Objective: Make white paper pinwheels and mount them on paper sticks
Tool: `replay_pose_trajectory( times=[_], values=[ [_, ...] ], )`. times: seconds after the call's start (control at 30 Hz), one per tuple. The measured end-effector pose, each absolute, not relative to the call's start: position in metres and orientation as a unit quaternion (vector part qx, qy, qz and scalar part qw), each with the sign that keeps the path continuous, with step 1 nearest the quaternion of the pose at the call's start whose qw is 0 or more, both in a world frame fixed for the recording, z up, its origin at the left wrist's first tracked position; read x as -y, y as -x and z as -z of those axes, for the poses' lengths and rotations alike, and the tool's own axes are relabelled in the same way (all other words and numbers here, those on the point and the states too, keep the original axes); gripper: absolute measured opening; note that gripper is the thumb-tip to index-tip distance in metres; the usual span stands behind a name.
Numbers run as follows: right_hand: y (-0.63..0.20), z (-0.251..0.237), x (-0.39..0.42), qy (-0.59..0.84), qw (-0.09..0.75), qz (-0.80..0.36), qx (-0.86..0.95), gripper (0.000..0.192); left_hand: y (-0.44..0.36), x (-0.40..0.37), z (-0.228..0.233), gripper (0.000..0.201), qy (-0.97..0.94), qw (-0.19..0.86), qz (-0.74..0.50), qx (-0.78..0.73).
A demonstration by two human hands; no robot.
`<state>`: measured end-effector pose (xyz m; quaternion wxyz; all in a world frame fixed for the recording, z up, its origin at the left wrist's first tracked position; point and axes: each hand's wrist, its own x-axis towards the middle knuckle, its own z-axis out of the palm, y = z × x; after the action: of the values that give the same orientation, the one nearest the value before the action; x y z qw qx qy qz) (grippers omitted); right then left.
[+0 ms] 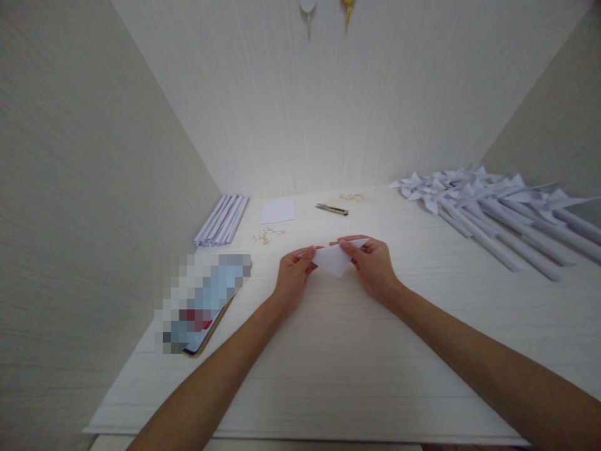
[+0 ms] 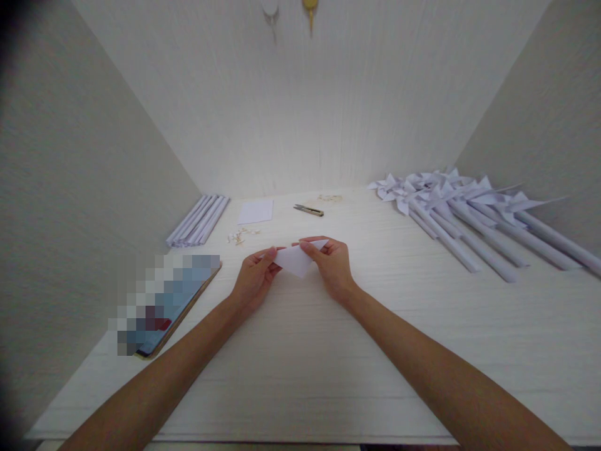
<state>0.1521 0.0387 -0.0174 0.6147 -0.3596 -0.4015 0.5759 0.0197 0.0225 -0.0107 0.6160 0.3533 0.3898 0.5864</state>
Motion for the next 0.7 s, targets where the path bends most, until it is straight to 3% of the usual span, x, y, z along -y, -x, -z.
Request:
replay_pose_trajectory(
  times=[0.7],
  values=[
    [-0.1503, 0.0150, -0.0341, 0.380, 0.599, -0.532, 0.462, 0.012, -0.0194, -0.0232, 0.0193, 0.018, -0.378, 0.547, -0.596, -0.450]
  ],
)
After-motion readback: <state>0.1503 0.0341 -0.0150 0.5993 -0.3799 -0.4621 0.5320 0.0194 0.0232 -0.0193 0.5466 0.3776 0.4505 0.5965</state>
